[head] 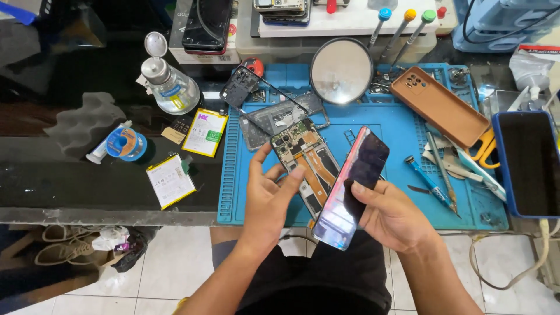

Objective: Disassembling a smartphone to test and install a new screen component, including handling the battery and motherboard.

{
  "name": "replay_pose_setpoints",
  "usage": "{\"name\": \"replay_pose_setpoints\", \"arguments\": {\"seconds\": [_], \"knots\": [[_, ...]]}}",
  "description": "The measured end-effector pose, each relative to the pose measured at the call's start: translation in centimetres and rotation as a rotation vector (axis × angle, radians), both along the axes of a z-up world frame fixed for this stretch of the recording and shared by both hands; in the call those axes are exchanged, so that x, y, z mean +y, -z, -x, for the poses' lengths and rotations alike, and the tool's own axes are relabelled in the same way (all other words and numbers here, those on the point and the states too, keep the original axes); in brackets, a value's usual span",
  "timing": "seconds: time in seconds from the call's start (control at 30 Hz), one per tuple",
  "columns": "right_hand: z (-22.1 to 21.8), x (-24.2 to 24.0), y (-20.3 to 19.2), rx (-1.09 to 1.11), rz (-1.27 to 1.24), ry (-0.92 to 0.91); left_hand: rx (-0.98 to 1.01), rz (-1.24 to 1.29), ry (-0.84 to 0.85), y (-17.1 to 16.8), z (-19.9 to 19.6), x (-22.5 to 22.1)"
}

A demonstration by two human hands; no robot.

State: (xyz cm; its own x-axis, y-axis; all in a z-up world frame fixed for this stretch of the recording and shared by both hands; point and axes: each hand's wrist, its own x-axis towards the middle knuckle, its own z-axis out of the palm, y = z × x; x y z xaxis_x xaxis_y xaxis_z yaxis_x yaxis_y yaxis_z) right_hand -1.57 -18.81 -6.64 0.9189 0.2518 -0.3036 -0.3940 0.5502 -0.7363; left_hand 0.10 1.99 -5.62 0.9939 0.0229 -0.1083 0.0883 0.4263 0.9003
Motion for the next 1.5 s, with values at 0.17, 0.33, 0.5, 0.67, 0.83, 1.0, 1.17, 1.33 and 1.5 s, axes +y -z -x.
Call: {"name": "replay_pose_setpoints", "arguments": {"seconds": [0.17,0.33,0.5,0.67,0.83,1.0,1.17,1.33,1.5], "knots": [[1.2,-0.9,1.7,-0.046,-0.011,0.025,0.065,0.018,-0.047,1.0,-0.6,-0.1],[2.3,-1.4,-5.6,0.239,0.139,0.231,0.257,0.120,-0.094,-1.0,-0.7,-0.1],[3.7,-8.0,-0.9,-0.074,-0.129,0.446,0.489,0.353,-0.103,-3.2,-1.3,-0.1],[3.6,-6.4,-2.1,-0.038,0.057,0.434,0.304,0.715,0.299,-0.3,-1.9,0.8],[4.1,-2.0,-3.9,-0.003,0.180,0.288,0.188,0.865,0.482,0.4,-2.7,0.2],[4.4,1.3,-4.3,-0.070,0.220,0.232,0.151,0.833,0.435,-0.6,-2.4,-0.9],[3.6,3.8,-6.3,-0.070,0.251,0.214,0.270,0.620,0.446,-2.5,-1.3,-0.6],[2.7,4.8,-7.6,-0.147,0.254,0.115,0.381,0.646,0.438,-2.8,-1.2,-0.4],[2.2,4.0,-4.9,-0.154,0.260,0.095,0.416,0.535,0.422,-3.8,-1.0,-0.1]]}}
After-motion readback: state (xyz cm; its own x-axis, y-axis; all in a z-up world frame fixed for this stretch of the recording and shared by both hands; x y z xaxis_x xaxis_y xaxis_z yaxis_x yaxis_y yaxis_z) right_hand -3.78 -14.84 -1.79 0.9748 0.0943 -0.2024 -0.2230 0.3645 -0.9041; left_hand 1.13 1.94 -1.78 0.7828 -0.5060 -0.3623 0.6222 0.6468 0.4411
